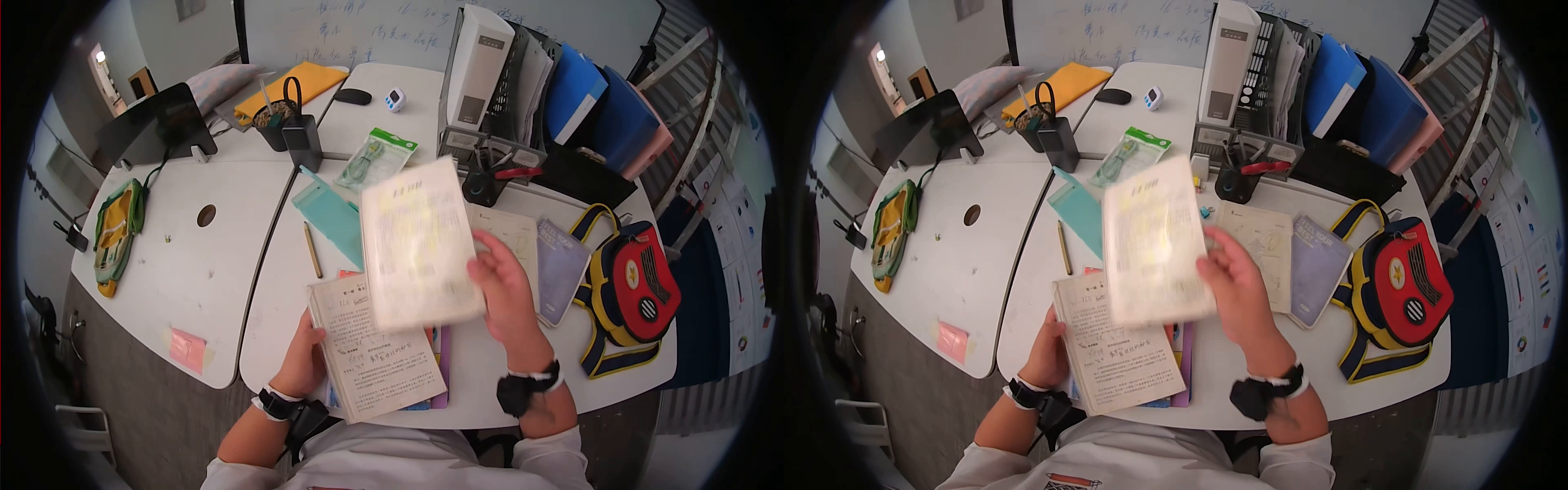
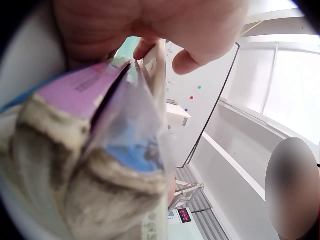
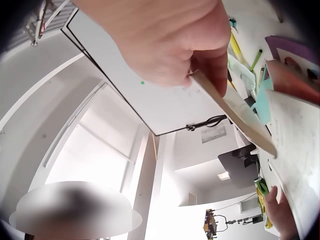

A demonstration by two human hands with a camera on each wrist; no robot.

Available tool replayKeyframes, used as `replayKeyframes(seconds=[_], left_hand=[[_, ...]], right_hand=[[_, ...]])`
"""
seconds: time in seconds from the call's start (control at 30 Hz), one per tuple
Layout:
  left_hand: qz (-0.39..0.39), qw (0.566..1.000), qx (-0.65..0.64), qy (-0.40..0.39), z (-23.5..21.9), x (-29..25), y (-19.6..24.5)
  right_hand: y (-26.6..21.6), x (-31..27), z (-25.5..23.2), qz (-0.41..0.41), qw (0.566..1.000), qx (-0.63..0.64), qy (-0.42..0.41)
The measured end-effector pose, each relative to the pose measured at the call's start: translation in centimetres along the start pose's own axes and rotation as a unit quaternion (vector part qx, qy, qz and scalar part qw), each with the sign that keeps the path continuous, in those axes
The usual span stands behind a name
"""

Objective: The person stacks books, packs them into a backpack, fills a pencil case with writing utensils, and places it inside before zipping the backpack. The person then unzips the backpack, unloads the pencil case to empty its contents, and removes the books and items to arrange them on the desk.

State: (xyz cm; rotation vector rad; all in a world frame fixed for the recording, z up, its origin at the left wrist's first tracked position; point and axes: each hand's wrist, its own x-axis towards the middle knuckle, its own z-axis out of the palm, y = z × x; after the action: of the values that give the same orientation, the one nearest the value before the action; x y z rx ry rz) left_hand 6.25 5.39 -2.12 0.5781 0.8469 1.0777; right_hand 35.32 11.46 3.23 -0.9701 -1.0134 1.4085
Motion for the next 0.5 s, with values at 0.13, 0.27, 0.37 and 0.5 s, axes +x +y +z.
replayKeyframes(seconds=[0.13, 0.27, 0.37, 0.5], left_hand=[[0.003, 0.99, -0.128, -0.067, -1.4, 0.2, -0.3], [0.024, 0.994, -0.072, -0.08, -2.2, 0.2, -0.6], [-0.02, 0.999, -0.013, -0.035, -1.3, -0.1, -0.4], [0.041, 0.983, 0.169, -0.062, -1.0, 0.0, -1.0]], right_hand=[[1.1, 2.1, -0.4, 0.074, 0.991, 0.11, 0.005], [3.3, -0.4, -1.5, -0.055, 0.925, -0.374, -0.023], [1.4, -3.4, -0.3, 0.128, 0.882, -0.447, -0.079], [2.4, -5.9, -0.7, 0.194, 0.874, -0.422, -0.142]])
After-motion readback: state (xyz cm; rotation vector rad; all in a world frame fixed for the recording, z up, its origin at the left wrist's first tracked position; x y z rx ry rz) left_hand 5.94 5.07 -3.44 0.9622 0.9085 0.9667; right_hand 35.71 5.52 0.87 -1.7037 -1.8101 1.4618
